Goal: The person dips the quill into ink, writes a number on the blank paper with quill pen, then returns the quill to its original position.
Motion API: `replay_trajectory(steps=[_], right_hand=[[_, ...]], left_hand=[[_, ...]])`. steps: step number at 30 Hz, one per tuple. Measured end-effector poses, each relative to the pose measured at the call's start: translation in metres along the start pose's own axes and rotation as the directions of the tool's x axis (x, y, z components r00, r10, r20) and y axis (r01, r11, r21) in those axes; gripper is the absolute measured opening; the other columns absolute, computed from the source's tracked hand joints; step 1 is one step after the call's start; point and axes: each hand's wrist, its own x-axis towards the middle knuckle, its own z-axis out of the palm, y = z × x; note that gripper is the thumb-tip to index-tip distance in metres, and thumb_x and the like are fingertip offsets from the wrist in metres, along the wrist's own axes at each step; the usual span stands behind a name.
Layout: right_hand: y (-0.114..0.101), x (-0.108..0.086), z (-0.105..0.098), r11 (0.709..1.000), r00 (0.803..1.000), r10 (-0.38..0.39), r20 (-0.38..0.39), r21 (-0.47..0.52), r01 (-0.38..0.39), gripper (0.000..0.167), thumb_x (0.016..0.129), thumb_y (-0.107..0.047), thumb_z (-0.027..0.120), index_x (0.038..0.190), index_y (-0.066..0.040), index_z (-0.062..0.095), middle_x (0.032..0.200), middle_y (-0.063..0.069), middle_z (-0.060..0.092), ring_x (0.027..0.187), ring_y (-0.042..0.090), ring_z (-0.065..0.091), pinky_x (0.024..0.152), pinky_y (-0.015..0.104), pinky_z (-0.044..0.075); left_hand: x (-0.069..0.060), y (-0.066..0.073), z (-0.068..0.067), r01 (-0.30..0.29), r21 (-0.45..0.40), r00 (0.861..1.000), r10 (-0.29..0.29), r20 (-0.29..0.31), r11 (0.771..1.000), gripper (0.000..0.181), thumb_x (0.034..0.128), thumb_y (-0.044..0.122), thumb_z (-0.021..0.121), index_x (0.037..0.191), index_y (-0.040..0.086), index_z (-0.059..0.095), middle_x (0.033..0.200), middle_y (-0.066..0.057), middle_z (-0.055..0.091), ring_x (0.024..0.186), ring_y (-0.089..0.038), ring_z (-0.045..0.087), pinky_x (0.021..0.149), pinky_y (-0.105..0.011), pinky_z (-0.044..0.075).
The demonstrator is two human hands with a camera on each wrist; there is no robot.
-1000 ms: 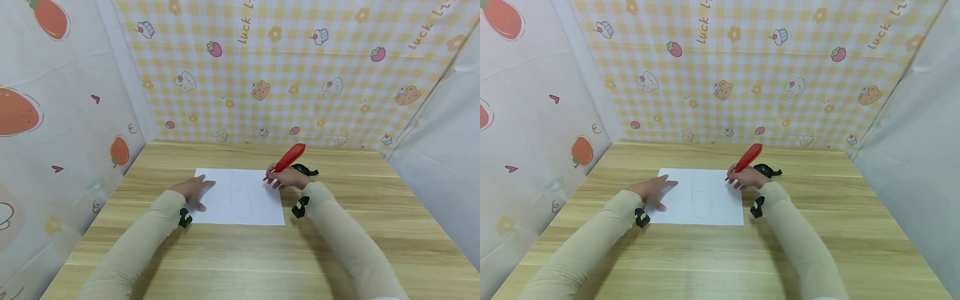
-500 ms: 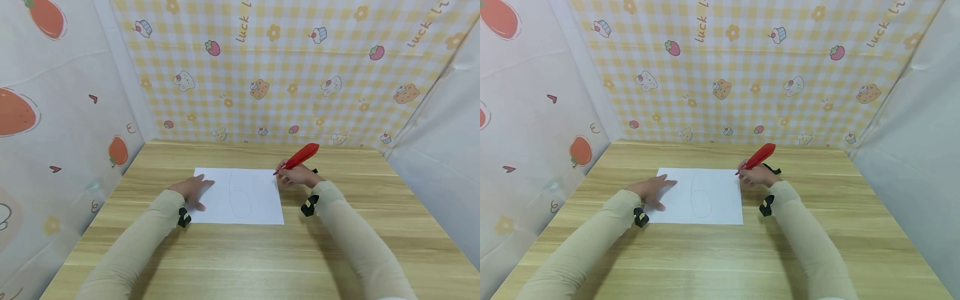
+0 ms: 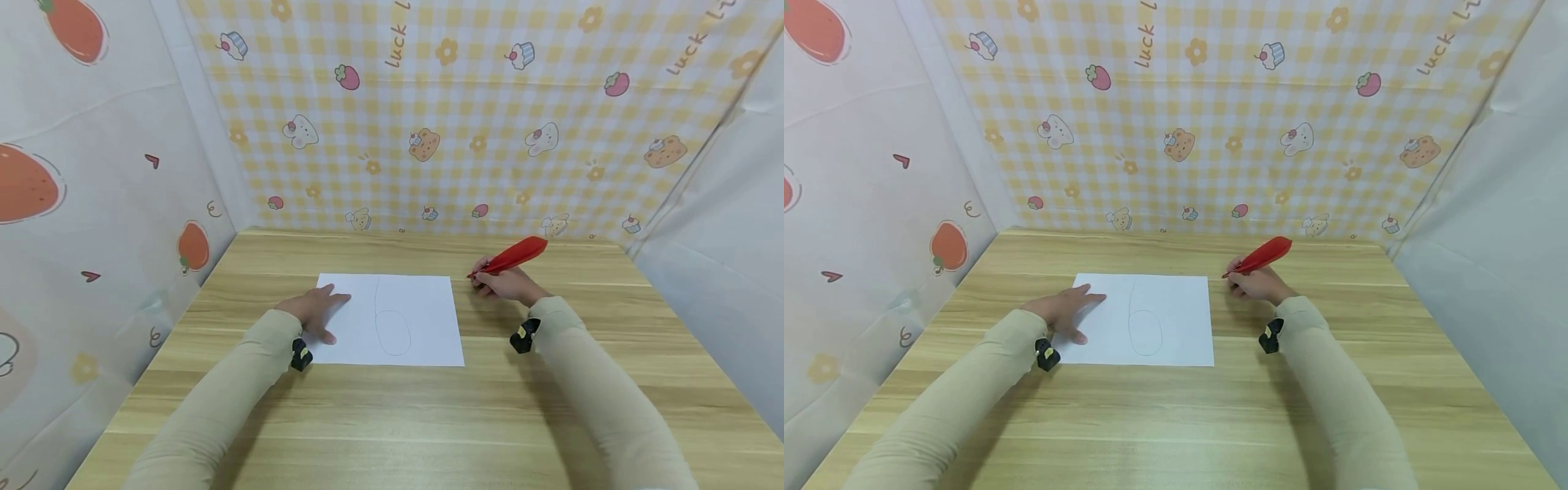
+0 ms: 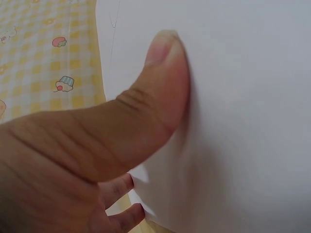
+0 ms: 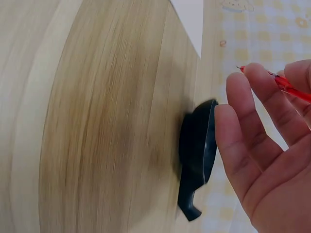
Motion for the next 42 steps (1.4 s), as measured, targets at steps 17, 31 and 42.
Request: replay_trajectory(steps=[17, 31, 42], right_hand=[[0.030, -0.010, -0.033, 0.913, 0.939, -0.305, -0.155, -0.327, 0.243, 0.009, 0.095, -0.003, 0.055, 0.099, 0.004, 0.058, 0.080, 0.018, 0.066, 0.061, 0.019, 0.058, 0.051, 0.024, 0.046], [0.045, -0.016, -0.045, 0.655, 0.879, -0.472, -0.072, -0.695, 0.295, 0.018, 0.086, 0.006, 0.060, 0.102, -0.002, 0.058, 0.084, 0.018, 0.068, 0.070, 0.032, 0.065, 0.059, 0.047, 0.053], [0.049, -0.008, -0.046, 0.576, 0.928, -0.373, 0.006, -0.782, 0.237, 0.024, 0.082, 0.007, 0.064, 0.100, -0.008, 0.064, 0.085, 0.010, 0.069, 0.072, 0.027, 0.065, 0.061, 0.045, 0.054]], left_hand=[[0.001, 0.000, 0.000, 0.005, -0.007, 1.000, -0.005, -0.001, 1.000, 0.096, 0.0767, 0.041, 0.081, 0.154, 0.017, 0.028, 0.157, -0.026, 0.014, 0.141, -0.046, 0.019, 0.107, -0.062, 0.027], [0.000, 0.001, -0.001, 0.008, -0.013, 1.000, -0.008, 0.014, 1.000, 0.097, 0.0770, 0.040, 0.080, 0.154, 0.017, 0.027, 0.157, -0.026, 0.012, 0.142, -0.045, 0.018, 0.108, -0.061, 0.025], [-0.001, -0.001, 0.001, 0.008, -0.024, 1.000, -0.008, 0.003, 1.000, 0.095, 0.0779, 0.039, 0.080, 0.154, 0.016, 0.028, 0.158, -0.026, 0.012, 0.142, -0.045, 0.018, 0.108, -0.061, 0.026]])
